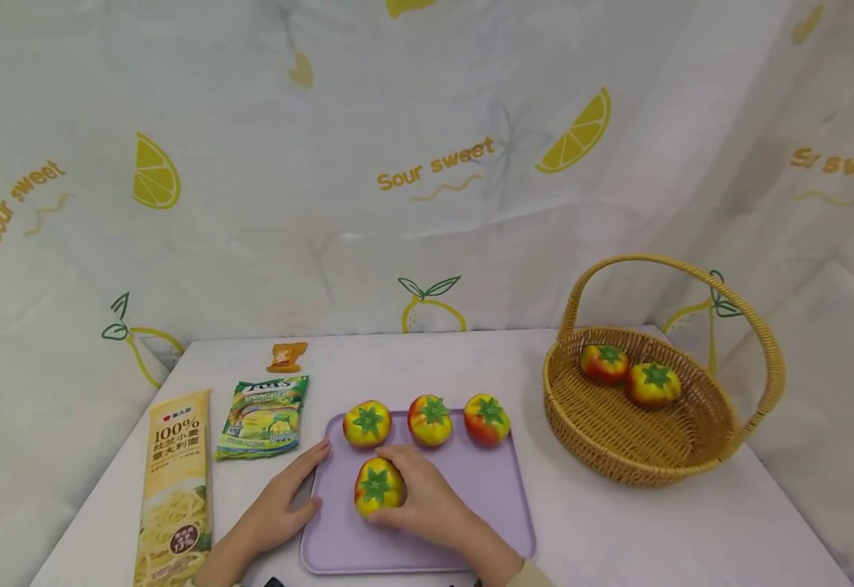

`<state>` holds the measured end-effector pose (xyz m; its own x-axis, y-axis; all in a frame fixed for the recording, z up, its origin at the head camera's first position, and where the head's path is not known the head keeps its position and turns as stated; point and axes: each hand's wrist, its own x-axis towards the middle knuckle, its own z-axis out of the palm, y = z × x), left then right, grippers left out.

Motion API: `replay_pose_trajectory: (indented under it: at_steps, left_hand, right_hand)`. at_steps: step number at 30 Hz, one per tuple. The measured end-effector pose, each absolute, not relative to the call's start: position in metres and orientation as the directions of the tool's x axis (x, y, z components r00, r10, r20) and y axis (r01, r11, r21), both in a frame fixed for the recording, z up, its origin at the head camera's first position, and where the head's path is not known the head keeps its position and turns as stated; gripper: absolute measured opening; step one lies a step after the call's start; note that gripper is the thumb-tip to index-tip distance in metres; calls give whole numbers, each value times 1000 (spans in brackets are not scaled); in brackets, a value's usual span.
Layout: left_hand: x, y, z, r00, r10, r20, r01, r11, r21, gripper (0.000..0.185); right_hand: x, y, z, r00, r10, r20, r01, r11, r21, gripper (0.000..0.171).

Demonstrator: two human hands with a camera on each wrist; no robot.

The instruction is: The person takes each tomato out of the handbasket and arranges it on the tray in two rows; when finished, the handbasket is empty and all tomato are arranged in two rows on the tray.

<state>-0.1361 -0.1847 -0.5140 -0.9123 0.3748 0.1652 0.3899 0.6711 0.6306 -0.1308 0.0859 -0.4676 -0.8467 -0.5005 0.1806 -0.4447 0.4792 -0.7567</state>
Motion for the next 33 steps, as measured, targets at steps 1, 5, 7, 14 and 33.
replay_pose_trajectory:
  at_steps: [1,5,7,14,33]
  left_hand:
    - [-136,-185,-514,-913,373,162,386,671,633,69]
    - [-136,-184,-513,-918,369,146,372,674,638,69]
    - [-136,-184,-513,-919,367,140,367,675,640,69]
    - [-136,-184,-513,-920,367,137,364,672,645,69]
    - [-135,-184,-512,-920,366,143,368,673,641,69]
  right_hand:
    - [-131,84,-468,-843,-509,175,-446,479,-756,74]
    - [-133,76,-469,-833,-531,155,-443,472,-762,75]
    - [-133,73,-470,-833,-533,148,-440,475,-763,75]
    - [-136,69,-473,-830,-540,140,-439,476,-762,75]
    - [-138,67,-470,-822,-561,94,-401,455,-795,79]
